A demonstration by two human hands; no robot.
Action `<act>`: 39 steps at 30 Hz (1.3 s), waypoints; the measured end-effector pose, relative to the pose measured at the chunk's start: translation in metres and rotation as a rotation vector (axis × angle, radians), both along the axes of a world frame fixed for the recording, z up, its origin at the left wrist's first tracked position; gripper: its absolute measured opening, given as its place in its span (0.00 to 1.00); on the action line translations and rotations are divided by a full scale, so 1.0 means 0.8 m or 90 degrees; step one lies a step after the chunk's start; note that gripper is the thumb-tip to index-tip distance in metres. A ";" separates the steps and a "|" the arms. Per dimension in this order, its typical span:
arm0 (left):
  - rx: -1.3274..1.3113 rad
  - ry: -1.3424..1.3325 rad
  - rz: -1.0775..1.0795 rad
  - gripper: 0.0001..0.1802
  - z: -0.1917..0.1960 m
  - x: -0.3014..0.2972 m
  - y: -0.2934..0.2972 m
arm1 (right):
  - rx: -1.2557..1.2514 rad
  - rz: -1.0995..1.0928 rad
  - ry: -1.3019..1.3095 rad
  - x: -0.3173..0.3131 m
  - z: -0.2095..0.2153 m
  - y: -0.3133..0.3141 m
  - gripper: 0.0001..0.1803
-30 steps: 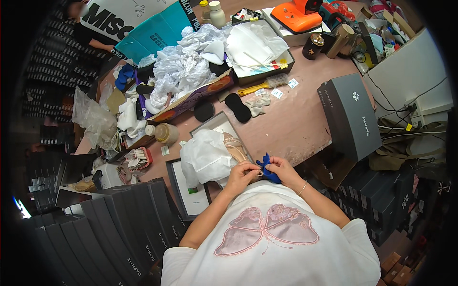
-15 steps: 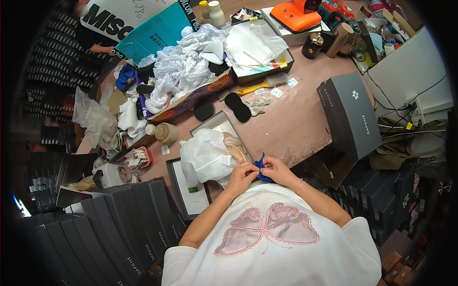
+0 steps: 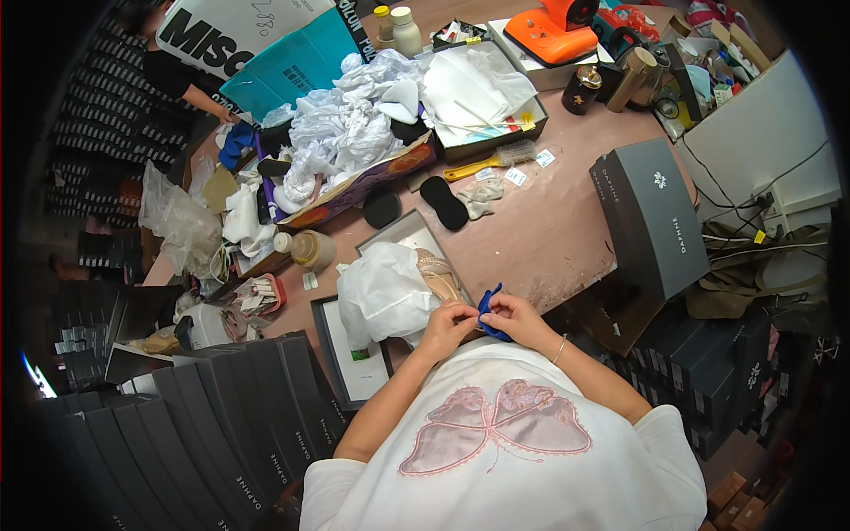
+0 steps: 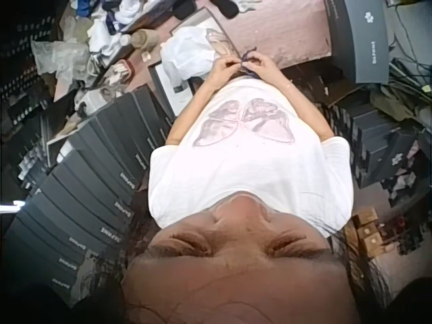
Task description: Packing shoes into boxes at a manufacturing station.
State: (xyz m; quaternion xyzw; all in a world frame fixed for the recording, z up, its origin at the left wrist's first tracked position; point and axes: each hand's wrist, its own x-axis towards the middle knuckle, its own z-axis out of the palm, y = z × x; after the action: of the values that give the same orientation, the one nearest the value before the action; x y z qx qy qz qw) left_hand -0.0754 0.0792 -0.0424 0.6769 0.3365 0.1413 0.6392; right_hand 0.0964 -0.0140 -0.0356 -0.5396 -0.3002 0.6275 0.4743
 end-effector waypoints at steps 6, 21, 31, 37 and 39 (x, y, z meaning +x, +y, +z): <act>0.095 0.007 -0.051 0.04 -0.007 -0.005 -0.001 | -0.023 0.038 0.028 -0.004 -0.024 0.000 0.05; -0.011 -0.016 0.028 0.06 -0.001 -0.002 -0.003 | -0.140 -0.093 0.252 -0.002 -0.015 0.002 0.08; 0.079 0.012 -0.006 0.03 -0.011 -0.008 -0.003 | -0.004 0.003 -0.017 -0.014 -0.027 0.004 0.07; 0.146 0.040 -0.044 0.05 -0.015 -0.003 -0.004 | -0.046 -0.042 -0.012 -0.018 -0.041 0.009 0.10; 0.198 0.052 -0.038 0.05 -0.014 0.000 -0.006 | -0.081 -0.078 0.040 -0.020 -0.049 0.013 0.10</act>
State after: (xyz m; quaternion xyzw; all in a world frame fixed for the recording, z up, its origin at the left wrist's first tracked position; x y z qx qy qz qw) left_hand -0.0756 0.0746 -0.0539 0.7827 0.3160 0.1446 0.5164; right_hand 0.0806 -0.0035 -0.0747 -0.5661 -0.2107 0.6319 0.4857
